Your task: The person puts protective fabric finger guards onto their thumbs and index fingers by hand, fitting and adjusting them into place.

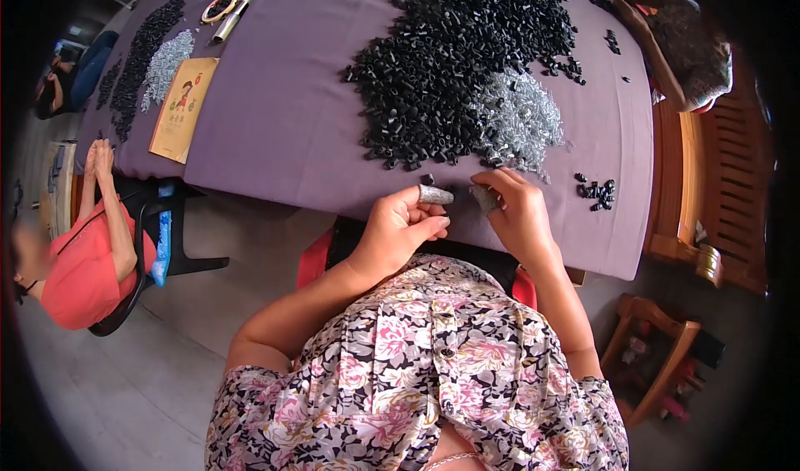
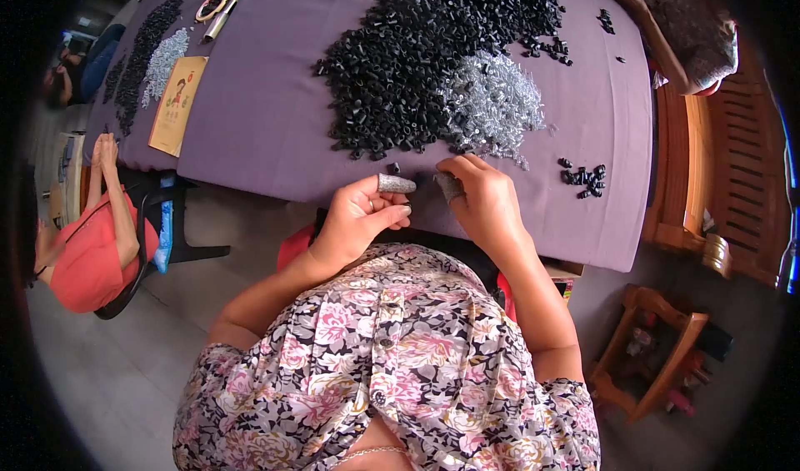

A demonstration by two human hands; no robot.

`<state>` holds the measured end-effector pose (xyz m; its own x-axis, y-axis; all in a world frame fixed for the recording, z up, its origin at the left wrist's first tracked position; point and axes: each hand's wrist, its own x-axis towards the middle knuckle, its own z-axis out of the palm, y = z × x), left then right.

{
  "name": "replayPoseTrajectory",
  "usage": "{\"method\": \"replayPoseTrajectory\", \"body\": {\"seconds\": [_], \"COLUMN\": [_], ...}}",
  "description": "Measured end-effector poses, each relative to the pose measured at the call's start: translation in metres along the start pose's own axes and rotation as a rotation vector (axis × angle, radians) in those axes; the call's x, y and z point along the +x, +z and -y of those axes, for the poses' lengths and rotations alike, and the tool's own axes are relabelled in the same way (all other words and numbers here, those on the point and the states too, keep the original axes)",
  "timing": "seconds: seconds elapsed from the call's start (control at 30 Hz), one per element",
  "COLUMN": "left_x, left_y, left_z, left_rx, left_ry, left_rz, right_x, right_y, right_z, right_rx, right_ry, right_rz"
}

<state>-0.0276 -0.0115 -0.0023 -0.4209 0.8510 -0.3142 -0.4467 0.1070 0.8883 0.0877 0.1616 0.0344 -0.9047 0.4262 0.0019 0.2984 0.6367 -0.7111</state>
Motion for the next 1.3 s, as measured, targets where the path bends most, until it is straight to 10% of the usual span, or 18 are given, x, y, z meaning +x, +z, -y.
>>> {"method": "replayPoseTrajectory", "body": {"seconds": [0.43, 0.8, 1.3], "left_x": [0.000, 0.003, 0.008], "left_y": [-0.006, -0.003, 0.015], "left_z": [-0.007, -0.005, -0.006], "left_rx": [-0.066, -0.082, -0.056], "left_ry": [-0.017, -0.013, 0.005], "left_rz": [-0.022, 0.017, 0.078], "right_x": [0.043, -0.015, -0.037], "right_y": [0.025, 0.011, 0.015], "right_z": [0.004, -0.007, -0.010], "right_rx": [-0.345, 0.650, 1.025], "right_ry": [-0.109, 0.342, 0.385], "right_rz": [-0.059, 0.002, 0.086]}}
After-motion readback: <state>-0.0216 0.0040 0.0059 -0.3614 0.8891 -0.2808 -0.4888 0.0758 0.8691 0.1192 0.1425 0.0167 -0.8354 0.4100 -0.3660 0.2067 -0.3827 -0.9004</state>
